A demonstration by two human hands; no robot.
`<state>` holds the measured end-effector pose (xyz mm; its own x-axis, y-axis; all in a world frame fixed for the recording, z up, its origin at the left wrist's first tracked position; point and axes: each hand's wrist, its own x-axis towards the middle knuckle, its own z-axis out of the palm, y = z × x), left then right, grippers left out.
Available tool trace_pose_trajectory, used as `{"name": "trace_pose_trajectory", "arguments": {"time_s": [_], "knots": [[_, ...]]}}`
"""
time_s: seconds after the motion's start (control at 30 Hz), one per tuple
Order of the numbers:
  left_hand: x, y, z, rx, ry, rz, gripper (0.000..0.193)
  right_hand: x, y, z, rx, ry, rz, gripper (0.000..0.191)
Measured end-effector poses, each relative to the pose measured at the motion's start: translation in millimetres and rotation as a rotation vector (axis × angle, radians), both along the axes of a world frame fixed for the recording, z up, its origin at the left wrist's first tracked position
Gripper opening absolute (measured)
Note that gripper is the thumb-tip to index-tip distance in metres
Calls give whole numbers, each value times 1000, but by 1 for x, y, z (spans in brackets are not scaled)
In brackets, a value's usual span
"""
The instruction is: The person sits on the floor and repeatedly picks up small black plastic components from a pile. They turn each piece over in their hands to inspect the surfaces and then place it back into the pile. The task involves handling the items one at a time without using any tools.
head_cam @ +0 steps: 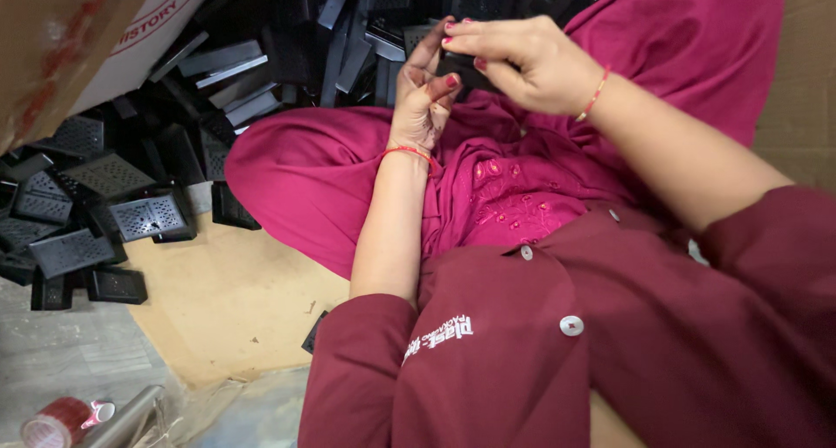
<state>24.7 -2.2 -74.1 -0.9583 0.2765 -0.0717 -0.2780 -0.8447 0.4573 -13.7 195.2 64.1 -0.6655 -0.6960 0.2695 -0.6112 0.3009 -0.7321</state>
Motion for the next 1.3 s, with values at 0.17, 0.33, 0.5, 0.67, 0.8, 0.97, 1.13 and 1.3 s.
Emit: {"name": "trace_pose_trajectory", "arguments": {"time_s": [0.17, 0.33, 0.5, 0.67, 0.8, 0.97, 1.13, 1.3], "knots": [[2, 2, 1, -37, -51, 29, 80, -6, 3, 6, 17, -22, 40, 37], [4, 2, 3, -21, -37, 23, 76, 9, -7, -2, -16, 117, -60, 39], [1, 2, 3, -15, -40, 11, 74, 13, -8, -7, 12, 115, -111, 36], [-2, 3, 5, -112, -103, -20, 77, 5, -1, -9, 1, 7, -95, 34], [-2, 2, 3, -71, -99, -36, 78, 9, -8, -21, -105, -58, -196, 27], [-3, 3, -9, -98, -64, 4, 78, 9, -10, -33, -108, -57, -248, 23], [-6, 2, -11, -80, -130, 48, 73, 7, -6, -34, -124, -129, -245, 23], [-5, -1, 4, 4, 15, 59, 73, 12, -7, -35, -214, -153, -240, 22]]}}
